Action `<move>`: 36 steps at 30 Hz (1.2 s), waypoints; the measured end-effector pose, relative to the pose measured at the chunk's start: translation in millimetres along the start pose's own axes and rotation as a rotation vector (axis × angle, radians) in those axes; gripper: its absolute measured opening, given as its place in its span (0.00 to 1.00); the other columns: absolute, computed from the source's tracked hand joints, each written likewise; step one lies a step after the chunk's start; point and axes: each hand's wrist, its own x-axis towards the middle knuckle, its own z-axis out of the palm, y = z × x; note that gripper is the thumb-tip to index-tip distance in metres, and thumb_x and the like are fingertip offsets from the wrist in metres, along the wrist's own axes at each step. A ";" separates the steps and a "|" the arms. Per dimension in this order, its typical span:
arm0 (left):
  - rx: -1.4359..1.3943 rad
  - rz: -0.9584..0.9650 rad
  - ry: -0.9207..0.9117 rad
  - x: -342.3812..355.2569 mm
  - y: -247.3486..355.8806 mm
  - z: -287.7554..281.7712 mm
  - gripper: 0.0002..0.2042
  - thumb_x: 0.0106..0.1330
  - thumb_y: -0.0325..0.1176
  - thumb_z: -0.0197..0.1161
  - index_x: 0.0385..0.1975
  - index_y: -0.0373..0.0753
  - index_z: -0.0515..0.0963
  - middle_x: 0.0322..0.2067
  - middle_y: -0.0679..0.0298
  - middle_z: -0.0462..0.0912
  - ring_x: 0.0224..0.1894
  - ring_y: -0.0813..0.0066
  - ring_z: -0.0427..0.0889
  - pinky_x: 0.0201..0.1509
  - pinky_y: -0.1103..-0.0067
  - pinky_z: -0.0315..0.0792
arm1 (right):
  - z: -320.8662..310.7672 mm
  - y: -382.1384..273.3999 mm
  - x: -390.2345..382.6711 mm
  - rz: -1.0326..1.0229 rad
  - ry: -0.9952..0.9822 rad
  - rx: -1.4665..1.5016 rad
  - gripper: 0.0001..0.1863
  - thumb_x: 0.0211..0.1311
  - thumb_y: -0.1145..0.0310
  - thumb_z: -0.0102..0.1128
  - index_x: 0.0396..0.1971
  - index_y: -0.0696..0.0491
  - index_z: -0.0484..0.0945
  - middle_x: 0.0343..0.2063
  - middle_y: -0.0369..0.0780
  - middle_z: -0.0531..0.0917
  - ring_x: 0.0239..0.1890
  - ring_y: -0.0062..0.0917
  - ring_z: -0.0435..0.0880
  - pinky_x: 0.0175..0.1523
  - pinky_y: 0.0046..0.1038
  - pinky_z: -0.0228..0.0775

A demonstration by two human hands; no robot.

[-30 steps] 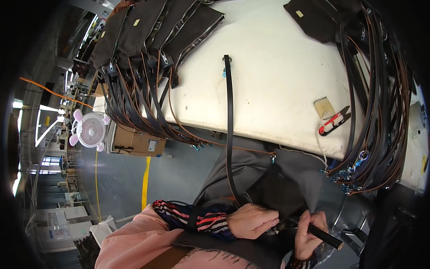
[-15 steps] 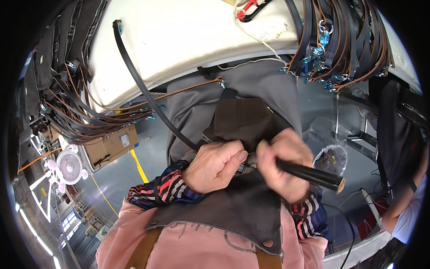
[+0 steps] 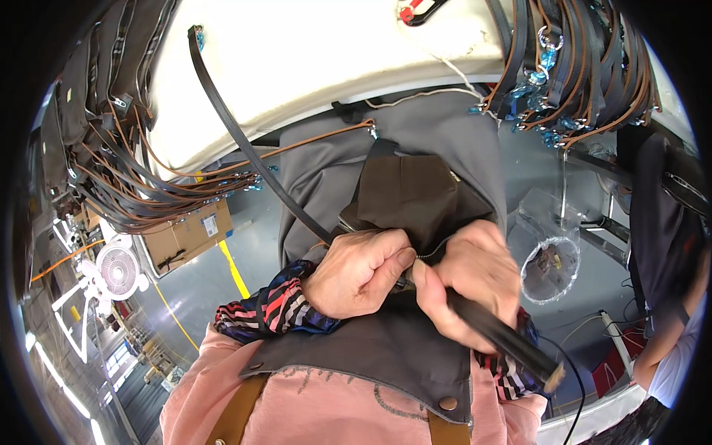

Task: Assembling leather bags by attaching straps and hardware using hand tools in a workshop environment.

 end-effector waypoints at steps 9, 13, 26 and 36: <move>0.090 0.099 0.133 11.5 9.8 -25.9 0.06 0.63 0.30 0.53 0.26 0.35 0.72 0.23 0.60 0.73 0.29 0.62 0.74 0.35 0.74 0.66 | -5.1 18.4 -0.9 0.180 0.345 0.025 0.21 0.56 0.59 0.55 0.42 0.60 0.74 0.31 0.43 0.75 0.33 0.25 0.73 0.42 0.23 0.64; 0.119 0.271 0.516 5.3 11.1 -38.4 0.02 0.53 0.25 0.59 0.24 0.36 0.73 0.26 0.60 0.76 0.31 0.62 0.73 0.37 0.72 0.67 | 13.6 21.7 7.3 0.349 0.208 0.021 0.16 0.54 0.72 0.60 0.44 0.58 0.75 0.32 0.41 0.79 0.33 0.23 0.77 0.42 0.23 0.68; 0.188 0.146 0.285 -0.3 12.5 -17.7 0.14 0.51 0.28 0.67 0.35 0.31 0.72 0.31 0.55 0.76 0.31 0.62 0.76 0.36 0.75 0.70 | 9.9 13.9 -1.6 0.293 0.284 0.040 0.15 0.53 0.75 0.60 0.43 0.57 0.76 0.28 0.38 0.76 0.29 0.20 0.74 0.36 0.20 0.66; -0.337 0.074 0.088 54.1 28.4 -12.0 0.04 0.65 0.25 0.53 0.33 0.32 0.72 0.24 0.73 0.72 0.28 0.89 0.66 0.33 0.89 0.64 | -13.9 5.7 -1.0 0.412 0.421 0.548 0.21 0.52 0.77 0.63 0.48 0.58 0.70 0.37 0.34 0.77 0.37 0.13 0.73 0.43 0.15 0.65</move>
